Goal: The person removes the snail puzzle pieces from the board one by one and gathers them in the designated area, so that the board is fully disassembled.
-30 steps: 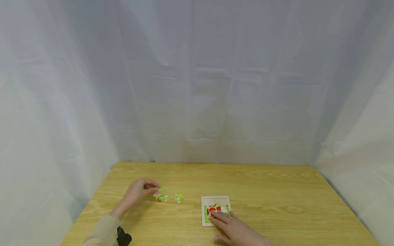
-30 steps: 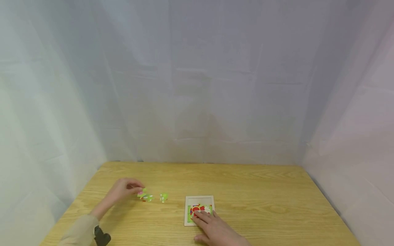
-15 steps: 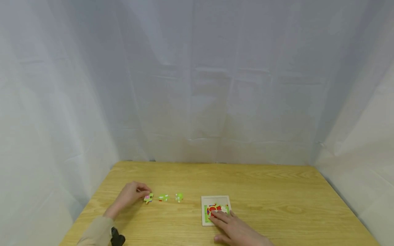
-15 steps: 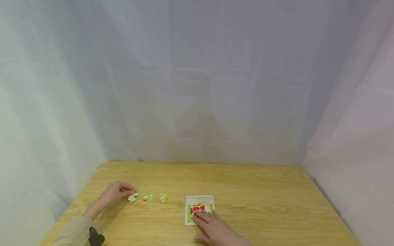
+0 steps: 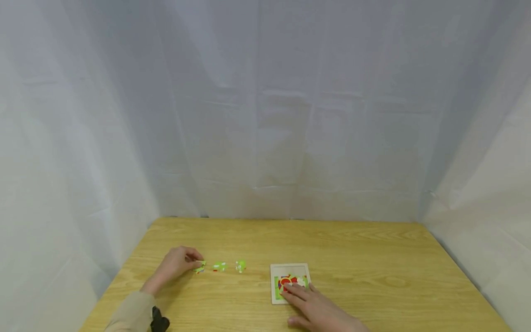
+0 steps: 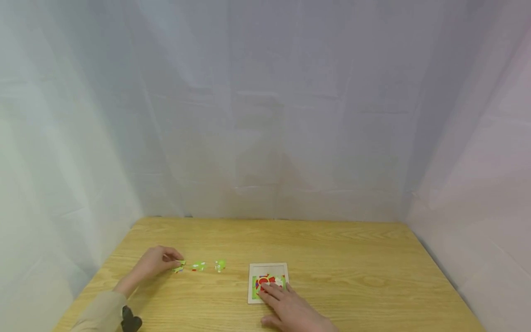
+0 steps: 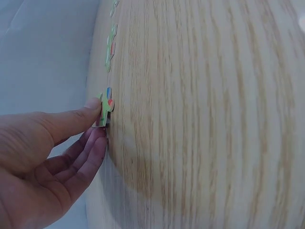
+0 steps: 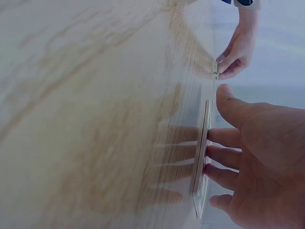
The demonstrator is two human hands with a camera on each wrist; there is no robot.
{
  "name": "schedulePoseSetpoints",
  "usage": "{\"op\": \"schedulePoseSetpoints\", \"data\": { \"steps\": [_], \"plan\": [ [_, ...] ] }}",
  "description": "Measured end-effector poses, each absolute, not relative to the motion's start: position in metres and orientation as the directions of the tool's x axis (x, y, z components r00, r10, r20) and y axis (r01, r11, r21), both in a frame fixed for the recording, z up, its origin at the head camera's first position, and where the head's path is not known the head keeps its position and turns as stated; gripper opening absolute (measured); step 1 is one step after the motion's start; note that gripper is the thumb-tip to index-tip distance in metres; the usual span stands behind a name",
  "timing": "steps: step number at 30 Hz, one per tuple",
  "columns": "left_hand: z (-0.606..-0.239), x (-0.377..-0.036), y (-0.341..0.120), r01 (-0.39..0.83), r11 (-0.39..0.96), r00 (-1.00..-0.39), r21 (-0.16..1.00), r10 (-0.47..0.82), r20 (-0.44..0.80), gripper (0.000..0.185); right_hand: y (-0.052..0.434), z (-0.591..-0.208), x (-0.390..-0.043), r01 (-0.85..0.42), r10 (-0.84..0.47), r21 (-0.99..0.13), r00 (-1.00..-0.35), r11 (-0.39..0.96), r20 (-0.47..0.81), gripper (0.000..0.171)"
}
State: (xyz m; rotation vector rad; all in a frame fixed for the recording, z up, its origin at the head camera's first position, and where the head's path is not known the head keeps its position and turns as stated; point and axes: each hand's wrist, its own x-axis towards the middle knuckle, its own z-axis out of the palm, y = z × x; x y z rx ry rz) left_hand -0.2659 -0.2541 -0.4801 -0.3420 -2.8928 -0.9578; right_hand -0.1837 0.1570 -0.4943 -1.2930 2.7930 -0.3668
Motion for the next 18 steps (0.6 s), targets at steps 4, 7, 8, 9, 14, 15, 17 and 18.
{"op": "schedulePoseSetpoints", "data": {
  "steps": [4,7,8,9,14,15,17,18],
  "plan": [
    [-0.48,-0.2657,-0.253,0.229,0.779,-0.973,0.583,0.182,0.14,0.009,0.1569,-0.496,-0.1839,-0.745,-0.752,-0.217,-0.656,0.63,0.067,0.062],
    [-0.4812,-0.2665,-0.2532,0.233,0.781,-0.973,0.58,0.184,0.143,0.009,0.1569,-0.4965,-0.1841,-0.743,-0.749,-0.212,-0.659,0.635,0.067,0.062],
    [-0.4815,-0.2667,-0.2533,0.232,0.781,-0.973,0.58,0.183,0.142,0.009,0.1569,-0.4965,-0.1842,-0.743,-0.749,-0.213,-0.659,0.635,0.066,0.062],
    [-0.482,-0.267,-0.2535,0.233,0.781,-0.972,0.58,0.184,0.142,0.009,0.1568,-0.4964,-0.1841,-0.743,-0.749,-0.213,-0.659,0.635,0.065,0.062],
    [-0.4835,-0.2678,-0.2548,0.23,0.783,-0.973,0.577,0.18,0.144,0.009,0.1566,-0.4949,-0.1834,-0.741,-0.75,-0.22,-0.659,0.634,0.059,0.062],
    [-0.4835,-0.2677,-0.2549,0.228,0.786,-0.973,0.574,0.178,0.144,0.009,0.1567,-0.4948,-0.1832,-0.742,-0.75,-0.22,-0.659,0.634,0.06,0.062],
    [-0.483,-0.2673,-0.255,0.229,0.793,-0.973,0.565,0.177,0.146,0.009,0.1568,-0.4948,-0.1831,-0.741,-0.75,-0.223,-0.658,0.633,0.059,0.062],
    [-0.4827,-0.267,-0.2549,0.227,0.796,-0.974,0.561,0.175,0.145,0.009,0.1569,-0.4949,-0.183,-0.74,-0.75,-0.226,-0.659,0.633,0.057,0.062]
  ]
}}
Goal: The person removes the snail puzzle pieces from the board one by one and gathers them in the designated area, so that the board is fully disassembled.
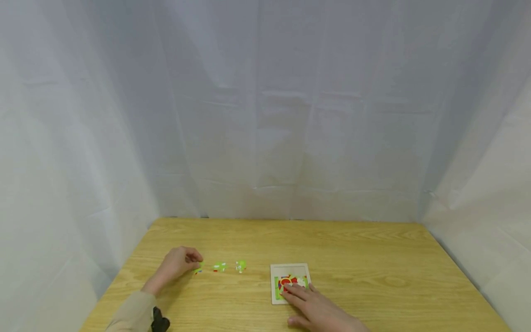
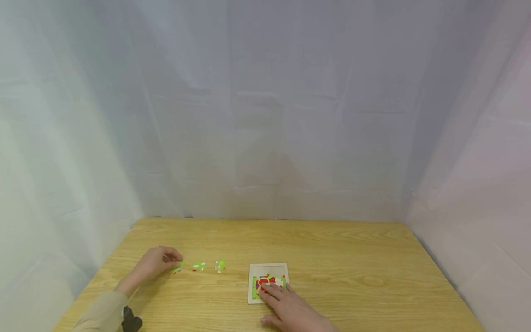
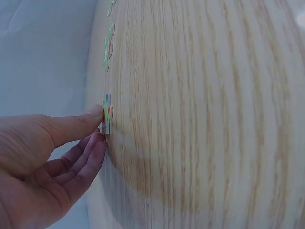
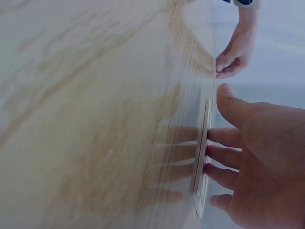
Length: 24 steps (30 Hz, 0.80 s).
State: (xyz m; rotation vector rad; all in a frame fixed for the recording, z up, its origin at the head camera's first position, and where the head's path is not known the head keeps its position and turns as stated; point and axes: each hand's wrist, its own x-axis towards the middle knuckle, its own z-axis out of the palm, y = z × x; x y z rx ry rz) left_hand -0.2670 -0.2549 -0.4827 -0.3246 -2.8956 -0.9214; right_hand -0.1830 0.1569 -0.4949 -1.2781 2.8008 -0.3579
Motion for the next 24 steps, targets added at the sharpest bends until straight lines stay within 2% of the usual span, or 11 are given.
{"op": "schedulePoseSetpoints", "data": {
  "steps": [17,24],
  "plan": [
    [-0.476,-0.266,-0.255,0.19,0.811,-0.98,0.553,0.125,0.154,0.004,0.157,-0.493,-0.184,-0.715,-0.741,-0.285,-0.671,0.639,0.024,0.061],
    [-0.462,-0.267,-0.242,0.188,0.825,-0.978,0.533,0.105,0.183,0.014,0.158,-0.494,-0.184,-0.679,-0.723,-0.354,-0.691,0.644,0.009,0.061]
  ]
}}
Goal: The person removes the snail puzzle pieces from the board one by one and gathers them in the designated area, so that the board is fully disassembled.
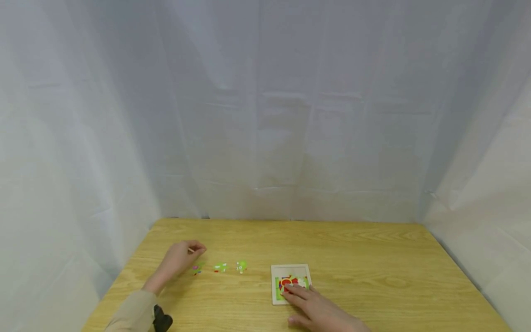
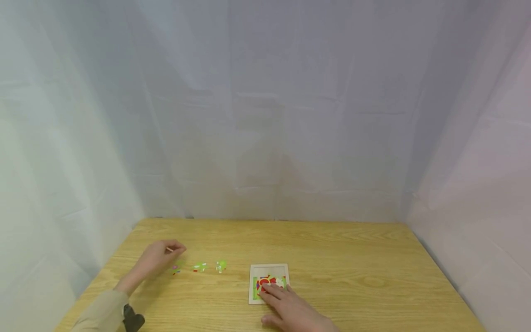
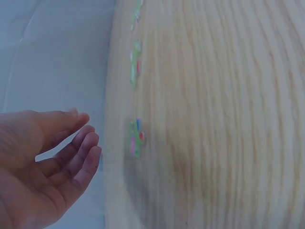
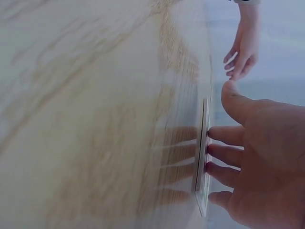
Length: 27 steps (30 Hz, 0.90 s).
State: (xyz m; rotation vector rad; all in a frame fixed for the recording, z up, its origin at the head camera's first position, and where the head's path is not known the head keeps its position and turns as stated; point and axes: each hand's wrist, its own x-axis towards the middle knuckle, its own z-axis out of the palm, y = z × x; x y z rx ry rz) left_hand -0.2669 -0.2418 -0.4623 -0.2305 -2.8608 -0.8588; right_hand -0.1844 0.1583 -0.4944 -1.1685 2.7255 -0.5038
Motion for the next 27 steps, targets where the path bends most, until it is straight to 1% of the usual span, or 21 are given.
{"op": "schedulePoseSetpoints", "data": {
  "steps": [6,12,16,20,23,27],
  "plan": [
    [-0.448,-0.268,-0.224,0.19,0.791,-0.979,0.582,0.105,0.177,0.018,0.16,-0.495,-0.186,-0.673,-0.714,-0.397,-0.697,0.624,0.059,0.057],
    [-0.443,-0.273,-0.207,0.244,0.732,-0.968,0.636,0.143,0.207,0.02,0.162,-0.5,-0.191,-0.702,-0.7,-0.371,-0.695,0.608,0.167,0.053],
    [-0.442,-0.278,-0.194,0.278,0.692,-0.96,0.666,0.171,0.223,0.022,0.169,-0.5,-0.191,-0.688,-0.679,-0.36,-0.713,0.63,0.176,0.055],
    [-0.442,-0.282,-0.179,0.303,0.658,-0.953,0.69,0.189,0.238,0.021,0.18,-0.502,-0.189,-0.701,-0.675,-0.315,-0.708,0.64,0.205,0.056],
    [-0.443,-0.285,-0.168,0.318,0.637,-0.948,0.702,0.203,0.246,0.02,0.187,-0.504,-0.187,-0.701,-0.676,-0.281,-0.711,0.656,0.194,0.056],
    [-0.445,-0.288,-0.152,0.351,0.614,-0.936,0.707,0.237,0.259,0.021,0.194,-0.502,-0.183,-0.687,-0.676,-0.273,-0.722,0.673,0.151,0.057]
  ]
}}
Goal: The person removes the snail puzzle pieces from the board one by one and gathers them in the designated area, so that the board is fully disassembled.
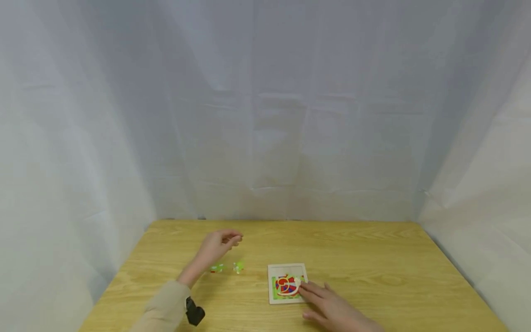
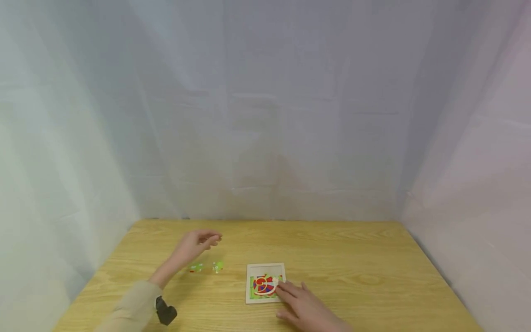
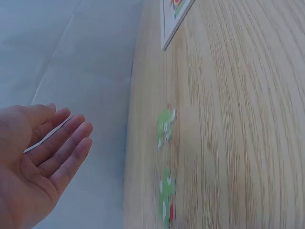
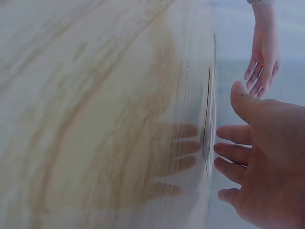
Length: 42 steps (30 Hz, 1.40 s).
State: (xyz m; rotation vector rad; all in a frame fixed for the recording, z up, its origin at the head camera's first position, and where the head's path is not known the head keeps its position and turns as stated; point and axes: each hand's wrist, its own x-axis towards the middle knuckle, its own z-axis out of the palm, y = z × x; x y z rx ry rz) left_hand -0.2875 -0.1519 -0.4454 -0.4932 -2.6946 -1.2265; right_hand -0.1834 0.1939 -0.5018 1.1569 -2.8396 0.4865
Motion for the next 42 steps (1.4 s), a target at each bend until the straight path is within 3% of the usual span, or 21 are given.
{"op": "schedulePoseSetpoints", "data": {
  "steps": [14,22,31,37,42],
  "plan": [
    [-0.45,-0.291,-0.088,0.47,0.582,-0.876,0.664,0.399,0.27,0.025,0.198,-0.497,-0.176,-0.676,-0.683,-0.225,-0.728,0.702,0.054,0.062],
    [-0.456,-0.286,-0.051,0.535,0.566,-0.828,0.628,0.5,0.254,0.023,0.199,-0.498,-0.172,-0.712,-0.703,-0.159,-0.701,0.684,0.12,0.06],
    [-0.467,-0.279,-0.028,0.519,0.59,-0.802,0.618,0.587,0.113,0.02,0.202,-0.501,-0.168,-0.744,-0.729,-0.135,-0.668,0.655,0.146,0.058],
    [-0.471,-0.274,-0.016,0.542,0.56,-0.764,0.626,0.639,0.09,0.019,0.202,-0.497,-0.164,-0.751,-0.739,-0.136,-0.661,0.646,0.135,0.059],
    [-0.474,-0.272,-0.01,0.513,0.574,-0.772,0.639,0.633,0.051,0.018,0.201,-0.497,-0.162,-0.747,-0.738,-0.129,-0.664,0.652,0.116,0.061]
  ]
}}
